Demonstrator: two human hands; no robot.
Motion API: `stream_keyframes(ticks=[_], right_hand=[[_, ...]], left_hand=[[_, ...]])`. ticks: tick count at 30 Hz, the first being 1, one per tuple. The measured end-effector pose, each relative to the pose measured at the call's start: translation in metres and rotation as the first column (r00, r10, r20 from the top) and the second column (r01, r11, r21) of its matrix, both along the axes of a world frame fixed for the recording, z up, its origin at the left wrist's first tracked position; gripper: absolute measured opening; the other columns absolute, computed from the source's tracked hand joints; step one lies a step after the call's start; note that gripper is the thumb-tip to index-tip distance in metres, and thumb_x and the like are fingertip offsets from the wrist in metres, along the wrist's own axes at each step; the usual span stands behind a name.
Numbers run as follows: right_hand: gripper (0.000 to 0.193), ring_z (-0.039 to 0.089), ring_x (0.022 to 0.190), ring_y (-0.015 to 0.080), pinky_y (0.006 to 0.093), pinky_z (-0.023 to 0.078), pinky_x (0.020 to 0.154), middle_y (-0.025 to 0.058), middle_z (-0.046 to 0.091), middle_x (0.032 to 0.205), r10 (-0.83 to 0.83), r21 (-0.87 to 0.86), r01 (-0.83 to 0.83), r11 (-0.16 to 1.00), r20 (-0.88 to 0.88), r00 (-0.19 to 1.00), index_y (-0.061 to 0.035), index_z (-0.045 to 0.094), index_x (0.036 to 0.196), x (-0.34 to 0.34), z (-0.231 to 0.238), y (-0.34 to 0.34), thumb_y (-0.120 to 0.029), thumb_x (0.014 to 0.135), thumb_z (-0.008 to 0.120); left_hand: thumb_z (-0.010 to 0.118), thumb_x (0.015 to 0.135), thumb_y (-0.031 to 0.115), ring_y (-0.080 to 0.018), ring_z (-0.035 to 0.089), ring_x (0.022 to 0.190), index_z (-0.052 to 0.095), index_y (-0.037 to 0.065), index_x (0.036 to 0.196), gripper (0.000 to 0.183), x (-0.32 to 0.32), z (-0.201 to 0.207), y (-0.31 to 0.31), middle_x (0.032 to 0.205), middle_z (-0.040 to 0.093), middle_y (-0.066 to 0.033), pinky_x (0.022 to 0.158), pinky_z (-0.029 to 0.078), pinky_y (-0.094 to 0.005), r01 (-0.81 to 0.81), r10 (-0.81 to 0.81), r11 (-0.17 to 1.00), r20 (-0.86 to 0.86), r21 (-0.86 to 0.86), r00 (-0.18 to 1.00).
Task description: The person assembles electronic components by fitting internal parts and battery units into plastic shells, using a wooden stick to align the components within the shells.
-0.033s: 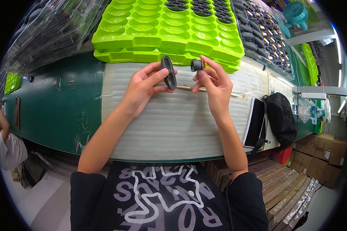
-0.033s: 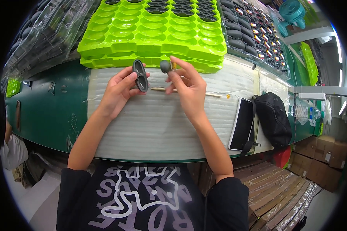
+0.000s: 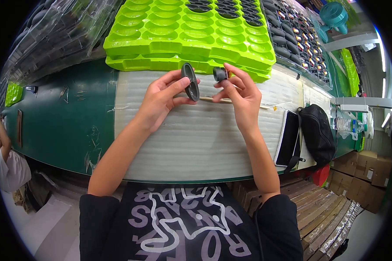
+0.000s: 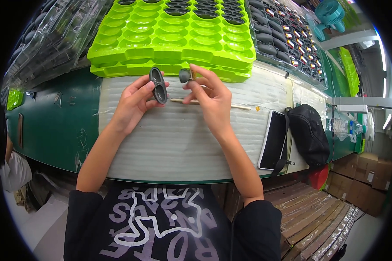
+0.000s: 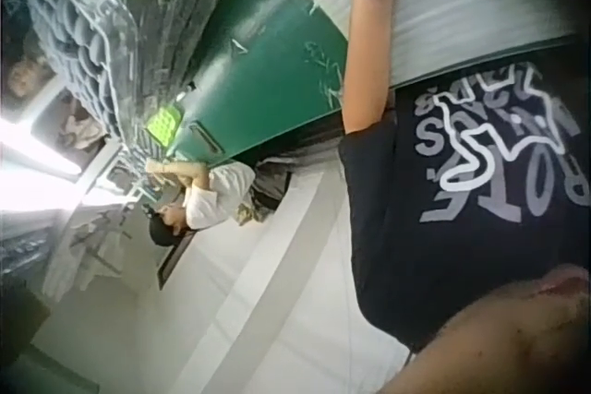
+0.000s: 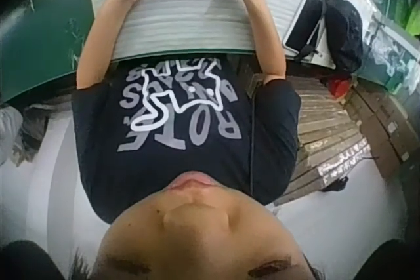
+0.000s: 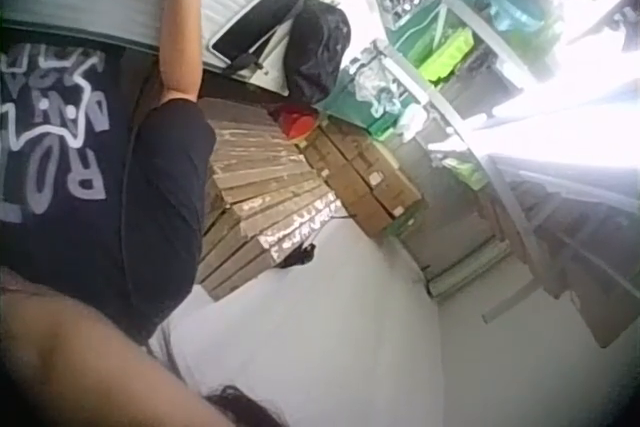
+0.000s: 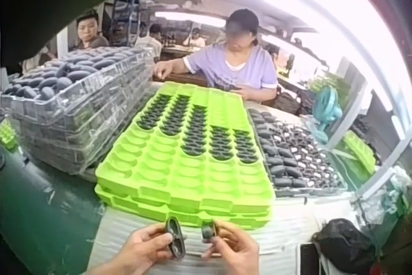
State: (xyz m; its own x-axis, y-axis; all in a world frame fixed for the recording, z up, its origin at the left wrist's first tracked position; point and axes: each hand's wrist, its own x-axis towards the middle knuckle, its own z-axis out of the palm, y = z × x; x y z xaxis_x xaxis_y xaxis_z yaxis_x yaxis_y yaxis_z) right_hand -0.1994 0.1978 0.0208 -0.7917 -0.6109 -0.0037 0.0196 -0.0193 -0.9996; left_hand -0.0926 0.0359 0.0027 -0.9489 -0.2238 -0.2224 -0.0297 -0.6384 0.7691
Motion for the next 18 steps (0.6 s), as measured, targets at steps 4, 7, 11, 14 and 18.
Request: stream_keyframes(ticks=[4, 7, 11, 14, 18], right_hand=[[0.038, 0.064, 0.082, 0.0205, 0.0302, 0.051, 0.076, 0.0145, 0.060, 0.100, 0.151, -0.081, -0.156, 0.984, -0.067, 0.986, -0.0017, 0.048, 0.124, -0.0001, -0.0084, -0.0006, 0.002, 0.087, 0.053], [0.032, 0.063, 0.082, 0.0179, 0.0292, 0.050, 0.077, 0.0118, 0.060, 0.104, 0.175, -0.021, -0.183, 0.983, -0.207, 0.962, -0.0005, 0.053, 0.120, 0.0025, -0.0073, -0.0011, 0.004, 0.088, 0.047], [0.035, 0.061, 0.077, 0.0181, 0.0278, 0.049, 0.072, 0.0114, 0.062, 0.100, 0.257, 0.205, -0.178, 0.962, -0.481, 0.838, -0.0040, 0.058, 0.115, 0.0003, -0.0066, 0.0026, 0.006, 0.087, 0.040], [0.037, 0.063, 0.071, 0.0213, 0.0278, 0.049, 0.065, 0.0132, 0.063, 0.094, 0.263, 0.265, -0.138, 0.954, -0.527, 0.808, -0.0082, 0.058, 0.114, 0.0015, -0.0056, 0.0026, 0.004, 0.084, 0.041], [0.024, 0.066, 0.072, 0.0229, 0.0305, 0.050, 0.064, 0.0145, 0.065, 0.094, 0.181, 0.200, -0.092, 0.975, -0.491, 0.852, -0.0067, 0.057, 0.109, 0.0043, -0.0065, 0.0011, -0.004, 0.086, 0.049]], left_hand=[[0.057, 0.089, 0.019, -0.0159, 0.060, 0.093, 0.049, 0.000, 0.118, 0.036, 0.0000, 0.0026, 0.0012, 0.112, 0.058, -0.0125, 0.078, 0.053, -0.0335, -0.017, 0.017, 0.999, -0.018, 0.032, 1.000], [0.052, 0.091, 0.018, -0.0188, 0.060, 0.097, 0.046, 0.003, 0.123, 0.035, -0.0004, 0.0028, 0.0018, 0.116, 0.056, -0.0135, 0.080, 0.052, -0.0334, -0.016, 0.016, 1.000, -0.018, -0.007, 1.000], [0.052, 0.091, 0.017, -0.0180, 0.060, 0.097, 0.046, 0.003, 0.123, 0.035, 0.0013, -0.0024, -0.0004, 0.112, 0.058, -0.0116, 0.079, 0.053, -0.0330, 0.052, -0.052, 0.998, 0.012, -0.017, 0.999], [0.053, 0.091, 0.017, -0.0174, 0.060, 0.096, 0.045, 0.002, 0.122, 0.036, 0.0016, -0.0024, -0.0002, 0.110, 0.059, -0.0107, 0.079, 0.053, -0.0325, 0.076, -0.075, 0.997, 0.038, -0.029, 0.996], [0.058, 0.088, 0.017, -0.0178, 0.060, 0.094, 0.047, -0.002, 0.120, 0.039, 0.0015, -0.0005, 0.0004, 0.108, 0.060, -0.0113, 0.079, 0.053, -0.0333, 0.050, -0.051, 0.999, 0.023, 0.016, 0.998]])
